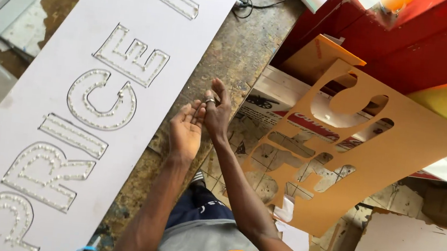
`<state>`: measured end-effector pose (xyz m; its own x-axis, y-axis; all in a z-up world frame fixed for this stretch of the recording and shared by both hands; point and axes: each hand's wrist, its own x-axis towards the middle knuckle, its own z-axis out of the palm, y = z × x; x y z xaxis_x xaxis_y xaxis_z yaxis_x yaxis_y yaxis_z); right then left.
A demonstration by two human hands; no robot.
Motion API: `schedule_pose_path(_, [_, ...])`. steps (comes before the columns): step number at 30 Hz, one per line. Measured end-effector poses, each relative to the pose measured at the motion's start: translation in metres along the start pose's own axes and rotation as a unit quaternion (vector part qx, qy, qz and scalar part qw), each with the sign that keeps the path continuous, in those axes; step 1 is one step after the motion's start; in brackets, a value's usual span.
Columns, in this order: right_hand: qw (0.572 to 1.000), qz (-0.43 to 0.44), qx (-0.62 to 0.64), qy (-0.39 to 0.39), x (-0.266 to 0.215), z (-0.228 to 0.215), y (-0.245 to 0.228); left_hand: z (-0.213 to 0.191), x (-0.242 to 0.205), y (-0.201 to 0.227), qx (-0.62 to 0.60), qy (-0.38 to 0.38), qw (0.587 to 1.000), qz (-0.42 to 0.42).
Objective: The person assembles a light-up sign by attaching LED strips to a white board with pre-drawn letter outlines. They use a hot glue gun to secure the strips and blue zip ties to fasten them in place. The person also uses pliers to cut the zip ties and a soldering iron to make electrical connections.
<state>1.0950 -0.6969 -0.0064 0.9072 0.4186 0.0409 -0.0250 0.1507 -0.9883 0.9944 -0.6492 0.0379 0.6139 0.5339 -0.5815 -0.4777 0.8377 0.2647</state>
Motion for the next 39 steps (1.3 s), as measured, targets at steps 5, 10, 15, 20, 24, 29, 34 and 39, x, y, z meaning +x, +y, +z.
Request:
schedule_pose_path(5, [0.948, -0.160, -0.275, 0.014, 0.015, -0.023, 0.044, 0.022, 0.071, -0.011, -0.138, -0.007, 0.990, -0.038])
schedule_pose_path(10, [0.962, -0.120, -0.246, 0.017, 0.030, -0.019, 0.014, 0.069, 0.107, -0.012, -0.183, -0.053, 0.981, -0.019])
schedule_pose_path(15, [0.977, -0.116, -0.177, -0.028, 0.098, -0.042, -0.017, 0.083, 0.122, -0.005, -0.168, -0.065, 0.983, 0.041])
schedule_pose_path(20, [0.920, -0.240, -0.309, -0.020, 0.227, -0.058, -0.024, 0.125, 0.102, 0.012, -0.047, -0.127, 0.958, 0.253])
schedule_pose_path(24, [0.877, -0.271, -0.366, -0.151, 0.309, -0.037, -0.028, 0.113, 0.122, 0.014, -0.023, -0.119, 0.928, 0.353])
schedule_pose_path(29, [0.752, -0.174, -0.580, -0.261, 0.365, -0.012, -0.018, 0.129, 0.136, 0.023, 0.001, -0.104, 0.891, 0.442])
schedule_pose_path(34, [0.755, -0.166, -0.549, -0.318, 0.395, -0.021, 0.023, 0.130, 0.152, 0.025, -0.021, -0.103, 0.871, 0.480])
schedule_pose_path(39, [0.847, -0.117, -0.335, -0.395, 0.371, -0.033, -0.031, 0.148, 0.169, 0.013, -0.005, -0.073, 0.859, 0.507])
